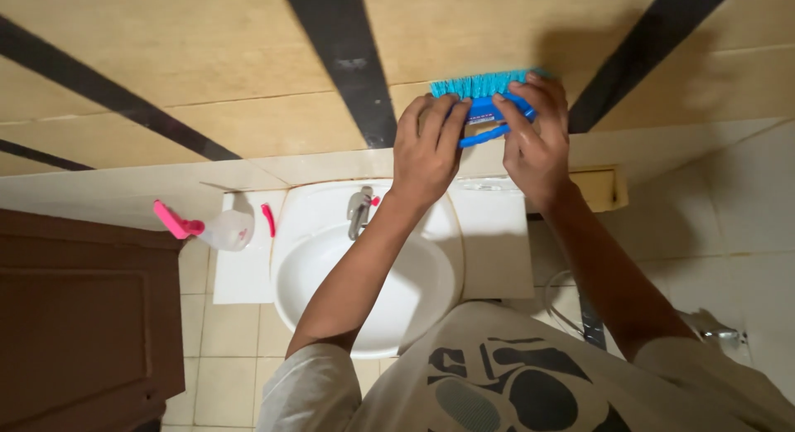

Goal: The person stands in a bathroom and uses a blue scrub brush to clean the tiled wall above the sink. They scrub the wall surface in a repetitive back-and-forth motion, focusing on the area between the sink and the ceiling.

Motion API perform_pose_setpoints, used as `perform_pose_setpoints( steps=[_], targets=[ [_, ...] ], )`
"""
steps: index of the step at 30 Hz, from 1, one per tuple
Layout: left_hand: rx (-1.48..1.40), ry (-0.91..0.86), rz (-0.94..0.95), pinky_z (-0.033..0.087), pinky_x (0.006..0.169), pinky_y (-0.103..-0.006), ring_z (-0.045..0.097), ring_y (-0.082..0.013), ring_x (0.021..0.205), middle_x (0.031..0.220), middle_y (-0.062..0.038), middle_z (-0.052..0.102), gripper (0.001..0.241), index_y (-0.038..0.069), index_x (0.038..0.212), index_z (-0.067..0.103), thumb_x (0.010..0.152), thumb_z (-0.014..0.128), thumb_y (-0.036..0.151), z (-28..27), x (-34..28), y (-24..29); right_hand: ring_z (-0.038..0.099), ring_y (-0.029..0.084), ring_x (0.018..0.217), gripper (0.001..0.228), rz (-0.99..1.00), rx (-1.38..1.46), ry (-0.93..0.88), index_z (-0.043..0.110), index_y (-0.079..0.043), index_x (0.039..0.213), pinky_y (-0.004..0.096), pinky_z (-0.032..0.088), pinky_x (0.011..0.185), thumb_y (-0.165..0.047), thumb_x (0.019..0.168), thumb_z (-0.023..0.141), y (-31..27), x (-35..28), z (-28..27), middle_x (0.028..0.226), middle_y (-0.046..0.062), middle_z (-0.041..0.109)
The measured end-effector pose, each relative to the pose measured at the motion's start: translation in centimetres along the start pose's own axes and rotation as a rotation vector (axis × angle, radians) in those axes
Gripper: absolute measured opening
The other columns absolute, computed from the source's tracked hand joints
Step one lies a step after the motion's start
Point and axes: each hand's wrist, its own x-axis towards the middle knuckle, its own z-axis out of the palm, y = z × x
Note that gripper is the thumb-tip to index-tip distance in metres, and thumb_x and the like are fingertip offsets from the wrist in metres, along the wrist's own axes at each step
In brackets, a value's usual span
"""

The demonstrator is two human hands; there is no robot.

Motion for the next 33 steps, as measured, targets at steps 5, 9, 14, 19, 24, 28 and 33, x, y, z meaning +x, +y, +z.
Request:
perform_pose_setpoints(
  steps=[5, 9, 14, 19, 24, 28, 33],
  targets=[
    [0.001, -0.037, -0.017, 0.049, 0.105, -0.0501, 0.055, -0.0374, 0.121, 0.132, -0.012, 0.06, 0.047, 0.003, 0.13, 0.065, 0.084, 0.075, 0.001, -2.6, -1.1, -2.6, 0.054, 0.042, 0.131, 0.053, -0.006, 0.016, -0.019, 0.071, 0.002, 0.124, 0.054, 0.048, 0.113, 0.025, 0.077, 0.064, -2.1, 0.4, 2.8, 0.133, 0.019, 0.057],
    [0.037, -0.022, -0.041, 0.048, 0.101, -0.0498, 0.055, -0.0355, 0.119, 0.132, -0.012, 0.06, 0.046, 0.005, 0.13, 0.065, 0.085, 0.076, 0.002, -4.0, -2.3, -4.5, 0.055, 0.043, 0.129, 0.053, -0.023, 0.027, -0.017, 0.073, 0.001, 0.123, 0.054, 0.048, 0.112, 0.025, 0.077, 0.065, -3.9, 1.0, 5.0, 0.133, 0.018, 0.057],
    [0.072, -0.032, -0.06, 0.047, 0.101, -0.0493, 0.055, -0.0335, 0.119, 0.133, -0.011, 0.058, 0.047, 0.005, 0.131, 0.066, 0.085, 0.075, 0.002, -5.6, -3.3, -6.3, 0.055, 0.043, 0.129, 0.052, -0.02, 0.04, -0.051, 0.073, 0.001, 0.124, 0.054, 0.048, 0.113, 0.024, 0.078, 0.066, -5.6, 1.4, 6.9, 0.133, 0.019, 0.058],
    [0.046, -0.053, -0.068, 0.045, 0.099, -0.0513, 0.054, -0.0341, 0.118, 0.132, -0.011, 0.058, 0.049, 0.005, 0.13, 0.066, 0.082, 0.076, 0.006, -5.6, -3.6, -6.8, 0.055, 0.043, 0.129, 0.051, -0.023, 0.026, -0.047, 0.073, 0.001, 0.124, 0.055, 0.047, 0.112, 0.022, 0.077, 0.067, -5.9, 1.3, 7.5, 0.133, 0.019, 0.058],
    [0.054, -0.029, -0.047, 0.043, 0.104, -0.0553, 0.052, -0.0346, 0.117, 0.131, -0.01, 0.057, 0.047, 0.01, 0.129, 0.066, 0.084, 0.078, 0.009, -4.0, -3.6, -6.1, 0.055, 0.043, 0.129, 0.049, -0.006, 0.005, -0.06, 0.073, 0.002, 0.124, 0.056, 0.046, 0.113, 0.021, 0.079, 0.067, -5.0, 0.7, 6.5, 0.134, 0.02, 0.058],
    [0.054, -0.05, -0.029, 0.042, 0.107, -0.0585, 0.051, -0.0347, 0.117, 0.132, -0.011, 0.057, 0.049, 0.009, 0.129, 0.067, 0.081, 0.079, 0.011, -2.8, -2.9, -4.4, 0.055, 0.043, 0.129, 0.049, 0.021, -0.047, -0.07, 0.073, 0.0, 0.124, 0.056, 0.046, 0.113, 0.021, 0.08, 0.067, -3.2, -0.5, 5.0, 0.134, 0.019, 0.058],
    [0.011, -0.03, -0.018, 0.039, 0.109, -0.0595, 0.051, -0.0348, 0.123, 0.133, -0.01, 0.056, 0.047, 0.011, 0.131, 0.066, 0.086, 0.08, 0.014, -0.3, -2.2, -2.3, 0.052, 0.043, 0.131, 0.052, 0.033, -0.037, -0.076, 0.071, -0.001, 0.126, 0.058, 0.044, 0.115, 0.019, 0.077, 0.068, -1.5, -1.1, 2.2, 0.135, 0.019, 0.057]
  ],
)
